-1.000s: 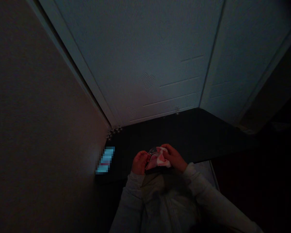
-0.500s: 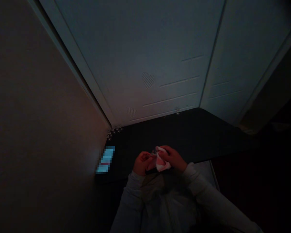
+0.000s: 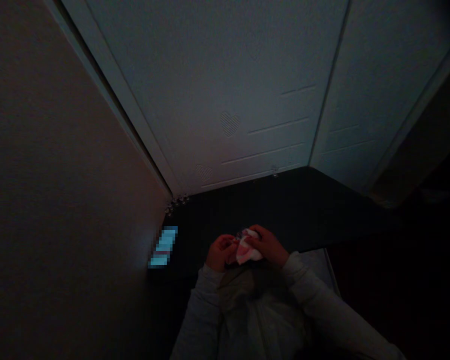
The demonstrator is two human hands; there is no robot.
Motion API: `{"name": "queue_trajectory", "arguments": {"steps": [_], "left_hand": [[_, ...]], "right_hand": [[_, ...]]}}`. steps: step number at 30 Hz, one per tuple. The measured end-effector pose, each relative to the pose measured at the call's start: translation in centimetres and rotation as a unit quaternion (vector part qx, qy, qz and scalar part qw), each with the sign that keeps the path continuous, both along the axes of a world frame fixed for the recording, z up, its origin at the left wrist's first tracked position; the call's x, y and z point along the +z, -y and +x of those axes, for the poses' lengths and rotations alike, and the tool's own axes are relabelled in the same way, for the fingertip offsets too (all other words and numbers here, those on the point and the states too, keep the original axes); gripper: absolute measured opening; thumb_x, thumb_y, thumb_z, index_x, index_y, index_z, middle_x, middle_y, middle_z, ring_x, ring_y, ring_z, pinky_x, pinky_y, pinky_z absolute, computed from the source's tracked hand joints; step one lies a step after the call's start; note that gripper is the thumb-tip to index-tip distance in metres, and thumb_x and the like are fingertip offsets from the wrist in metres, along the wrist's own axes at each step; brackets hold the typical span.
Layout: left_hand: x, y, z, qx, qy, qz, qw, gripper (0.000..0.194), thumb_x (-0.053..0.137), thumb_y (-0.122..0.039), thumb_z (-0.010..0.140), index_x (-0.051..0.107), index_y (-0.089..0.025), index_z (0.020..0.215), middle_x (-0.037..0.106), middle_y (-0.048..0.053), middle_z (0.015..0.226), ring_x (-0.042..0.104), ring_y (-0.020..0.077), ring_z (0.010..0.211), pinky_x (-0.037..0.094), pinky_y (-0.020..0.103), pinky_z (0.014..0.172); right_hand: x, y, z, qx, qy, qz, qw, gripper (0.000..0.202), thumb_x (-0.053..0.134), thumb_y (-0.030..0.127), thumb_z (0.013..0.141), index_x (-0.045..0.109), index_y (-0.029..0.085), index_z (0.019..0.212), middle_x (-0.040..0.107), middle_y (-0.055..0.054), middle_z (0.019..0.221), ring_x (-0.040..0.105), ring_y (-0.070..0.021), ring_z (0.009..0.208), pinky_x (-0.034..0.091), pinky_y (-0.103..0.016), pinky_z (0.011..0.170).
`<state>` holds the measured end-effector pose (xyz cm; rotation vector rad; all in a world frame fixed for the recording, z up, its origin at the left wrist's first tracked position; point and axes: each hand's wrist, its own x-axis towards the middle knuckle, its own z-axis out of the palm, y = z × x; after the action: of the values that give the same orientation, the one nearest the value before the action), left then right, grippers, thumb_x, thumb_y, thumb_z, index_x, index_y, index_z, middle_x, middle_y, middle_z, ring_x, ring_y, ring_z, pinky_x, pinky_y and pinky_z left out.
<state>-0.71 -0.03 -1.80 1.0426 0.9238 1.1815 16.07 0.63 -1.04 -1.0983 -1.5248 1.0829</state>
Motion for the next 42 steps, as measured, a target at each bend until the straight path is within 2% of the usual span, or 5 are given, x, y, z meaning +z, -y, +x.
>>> {"name": "queue_trajectory", "arguments": {"steps": [14,19,29,37,42], "left_hand": [[-0.1,0.0,0.2,0.025,0.013,-0.022,0.999,0.029,0.069,-0.023,0.051,0.055,-0.016,0.076,0.062,0.001,0.068,0.057,0.0128,0.064,0.042,0.025,0.061],[0.1,0.1,0.2,0.023,0.018,-0.018,0.999,0.030,0.070,-0.021,0.050,0.054,-0.015,0.076,0.062,0.001,0.068,0.057,0.0131,0.065,0.043,0.025,0.062],[0.1,0.2,0.2,0.008,-0.011,-0.007,1.000,0.032,0.070,-0.023,0.050,0.055,-0.015,0.077,0.061,0.001,0.068,0.057,0.0138,0.065,0.042,0.026,0.061],[0.6,0.4,0.3,-0.018,-0.042,0.007,0.999,0.031,0.071,-0.022,0.049,0.055,-0.015,0.074,0.060,0.000,0.068,0.055,0.0118,0.063,0.041,0.024,0.060],[0.6,0.4,0.3,-0.011,-0.075,0.017,0.997,0.031,0.071,-0.022,0.049,0.055,-0.015,0.074,0.056,-0.002,0.061,0.051,0.0098,0.056,0.039,0.022,0.055]], "right_hand": [[0.5,-0.3,0.9,-0.019,-0.166,-0.060,0.984,0.019,0.046,0.029,0.069,0.059,0.017,0.077,0.057,0.000,0.077,0.051,-0.0135,0.072,0.038,-0.023,0.065],[0.5,-0.2,1.0,-0.045,-0.198,-0.090,0.975,0.019,0.048,0.028,0.066,0.055,0.018,0.080,0.057,0.001,0.070,0.051,-0.0132,0.061,0.038,-0.023,0.055],[0.0,-0.4,0.8,-0.036,-0.207,-0.084,0.974,0.032,0.052,0.038,0.067,0.051,0.021,0.094,0.057,-0.001,0.086,0.052,-0.0147,0.073,0.041,-0.024,0.061],[-0.4,-0.5,0.6,-0.081,-0.216,-0.087,0.969,0.028,0.054,0.044,0.065,0.044,0.021,0.078,0.048,0.004,0.066,0.045,-0.0087,0.052,0.035,-0.020,0.045],[0.3,-0.1,0.8,-0.030,-0.174,-0.076,0.981,0.025,0.049,0.043,0.069,0.050,0.018,0.073,0.051,0.001,0.067,0.047,-0.0105,0.058,0.038,-0.020,0.050]]}}
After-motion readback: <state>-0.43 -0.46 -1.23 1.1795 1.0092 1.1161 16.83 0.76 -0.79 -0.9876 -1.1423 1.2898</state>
